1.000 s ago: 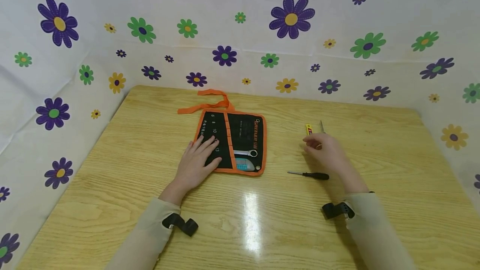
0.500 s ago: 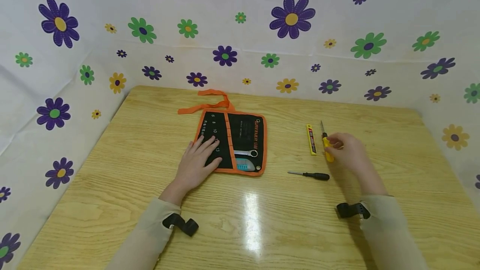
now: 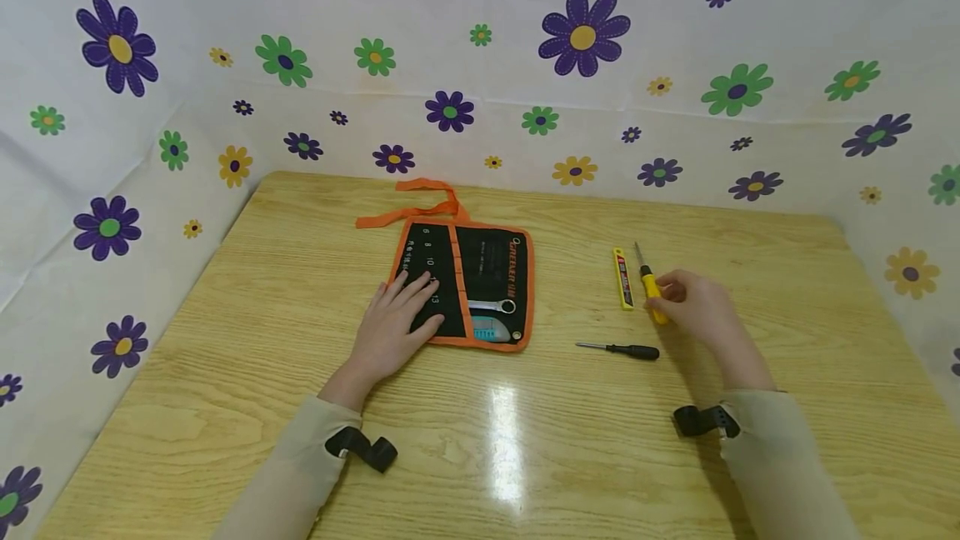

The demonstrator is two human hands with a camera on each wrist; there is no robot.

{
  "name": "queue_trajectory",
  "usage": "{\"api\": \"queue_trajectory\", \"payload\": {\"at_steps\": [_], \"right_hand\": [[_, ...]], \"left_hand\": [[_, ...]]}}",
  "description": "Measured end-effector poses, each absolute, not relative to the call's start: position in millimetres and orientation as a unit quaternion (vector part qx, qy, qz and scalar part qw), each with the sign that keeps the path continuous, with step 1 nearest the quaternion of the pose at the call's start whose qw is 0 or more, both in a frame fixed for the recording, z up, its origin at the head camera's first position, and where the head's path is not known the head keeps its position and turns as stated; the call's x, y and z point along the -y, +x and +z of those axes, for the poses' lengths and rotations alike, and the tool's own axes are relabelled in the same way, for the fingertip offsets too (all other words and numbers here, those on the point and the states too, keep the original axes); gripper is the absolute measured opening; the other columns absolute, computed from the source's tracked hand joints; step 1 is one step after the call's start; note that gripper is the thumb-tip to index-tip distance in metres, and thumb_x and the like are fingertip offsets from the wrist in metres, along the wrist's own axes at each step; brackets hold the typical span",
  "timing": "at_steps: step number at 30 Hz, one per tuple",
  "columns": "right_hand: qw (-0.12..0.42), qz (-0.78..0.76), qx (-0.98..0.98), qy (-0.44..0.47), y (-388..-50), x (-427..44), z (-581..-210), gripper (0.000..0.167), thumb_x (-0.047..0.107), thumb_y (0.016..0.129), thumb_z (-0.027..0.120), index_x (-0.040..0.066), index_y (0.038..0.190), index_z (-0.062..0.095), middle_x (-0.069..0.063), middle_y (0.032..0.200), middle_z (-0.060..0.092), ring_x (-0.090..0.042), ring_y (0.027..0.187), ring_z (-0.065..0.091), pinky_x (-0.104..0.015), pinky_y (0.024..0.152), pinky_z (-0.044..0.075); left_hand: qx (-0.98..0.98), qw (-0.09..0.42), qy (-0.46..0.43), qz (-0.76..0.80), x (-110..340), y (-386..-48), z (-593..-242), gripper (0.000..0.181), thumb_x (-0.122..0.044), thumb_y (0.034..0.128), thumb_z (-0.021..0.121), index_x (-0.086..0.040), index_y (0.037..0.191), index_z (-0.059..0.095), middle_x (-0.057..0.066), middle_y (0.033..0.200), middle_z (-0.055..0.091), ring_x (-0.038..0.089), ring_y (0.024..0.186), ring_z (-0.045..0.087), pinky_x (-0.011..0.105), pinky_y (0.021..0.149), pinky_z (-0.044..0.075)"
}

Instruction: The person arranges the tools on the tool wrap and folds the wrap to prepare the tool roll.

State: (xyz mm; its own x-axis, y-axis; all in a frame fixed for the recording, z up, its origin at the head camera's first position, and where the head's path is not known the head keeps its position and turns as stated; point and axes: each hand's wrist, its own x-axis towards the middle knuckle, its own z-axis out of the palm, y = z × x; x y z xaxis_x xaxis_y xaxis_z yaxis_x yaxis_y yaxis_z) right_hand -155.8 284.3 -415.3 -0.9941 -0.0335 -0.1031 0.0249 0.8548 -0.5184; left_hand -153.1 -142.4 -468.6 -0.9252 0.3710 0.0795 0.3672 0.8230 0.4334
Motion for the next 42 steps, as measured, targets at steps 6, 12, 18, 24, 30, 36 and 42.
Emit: {"api": "queue_trajectory", "payload": {"at_steps": [6,12,18,24,30,36,42], "right_hand": [[0.064,-0.257,-0.964,0.012,-157,-281,-414,0.04,0.02,0.089,0.069,-0.009,0.114,0.058,-0.023,0.1,0.063,-0.034,0.088,0.059,-0.041,0.071,0.051],[0.078,-0.249,-0.965,0.021,-159,-278,-414,0.04,0.019,0.089,0.068,-0.01,0.113,0.058,-0.023,0.099,0.062,-0.031,0.083,0.057,-0.036,0.067,0.051],[0.074,-0.253,-0.964,0.025,-158,-278,-414,0.04,0.017,0.089,0.067,-0.011,0.116,0.057,-0.024,0.1,0.062,-0.031,0.084,0.058,-0.037,0.068,0.051],[0.042,-0.265,-0.963,0.026,-155,-275,-413,0.037,0.014,0.09,0.064,-0.011,0.116,0.058,-0.025,0.1,0.062,-0.033,0.084,0.058,-0.039,0.068,0.052],[-0.013,-0.271,-0.962,-0.004,-153,-266,-407,0.032,0.011,0.09,0.064,-0.011,0.112,0.061,-0.027,0.098,0.063,-0.037,0.087,0.06,-0.048,0.072,0.051],[-0.031,-0.288,-0.956,-0.05,-154,-251,-406,0.029,0.008,0.088,0.066,-0.009,0.111,0.064,-0.024,0.098,0.064,-0.036,0.086,0.061,-0.049,0.075,0.051],[-0.052,-0.291,-0.95,-0.105,-158,-237,-409,0.024,0.002,0.086,0.067,-0.009,0.108,0.066,-0.022,0.096,0.062,-0.033,0.085,0.059,-0.047,0.075,0.05]], "left_hand": [[-0.955,0.007,0.191,0.225,142,-153,-468,0.058,-0.048,0.0979,0.046,-0.018,0.148,0.04,0.0,0.154,0.031,0.027,0.144,0.014,0.047,0.115,0.004],[-0.955,0.008,0.192,0.227,142,-152,-467,0.058,-0.048,0.0979,0.046,-0.018,0.147,0.04,0.001,0.154,0.031,0.028,0.144,0.014,0.048,0.115,0.004],[-0.955,0.009,0.192,0.225,142,-152,-467,0.059,-0.048,0.0978,0.046,-0.018,0.148,0.04,0.001,0.154,0.03,0.028,0.144,0.014,0.047,0.115,0.003],[-0.955,0.01,0.191,0.227,142,-153,-469,0.059,-0.048,0.0978,0.046,-0.018,0.148,0.04,0.001,0.154,0.03,0.027,0.144,0.013,0.048,0.115,0.004],[-0.955,0.01,0.191,0.227,142,-154,-469,0.059,-0.048,0.0978,0.046,-0.018,0.148,0.04,0.001,0.154,0.031,0.028,0.144,0.014,0.048,0.115,0.004],[-0.955,0.008,0.192,0.226,143,-154,-469,0.058,-0.048,0.0978,0.046,-0.018,0.147,0.041,0.001,0.153,0.031,0.028,0.144,0.014,0.048,0.115,0.004],[-0.955,0.007,0.192,0.226,142,-153,-468,0.058,-0.048,0.0978,0.046,-0.018,0.147,0.041,0.001,0.153,0.031,0.027,0.144,0.014,0.047,0.115,0.004]]}}
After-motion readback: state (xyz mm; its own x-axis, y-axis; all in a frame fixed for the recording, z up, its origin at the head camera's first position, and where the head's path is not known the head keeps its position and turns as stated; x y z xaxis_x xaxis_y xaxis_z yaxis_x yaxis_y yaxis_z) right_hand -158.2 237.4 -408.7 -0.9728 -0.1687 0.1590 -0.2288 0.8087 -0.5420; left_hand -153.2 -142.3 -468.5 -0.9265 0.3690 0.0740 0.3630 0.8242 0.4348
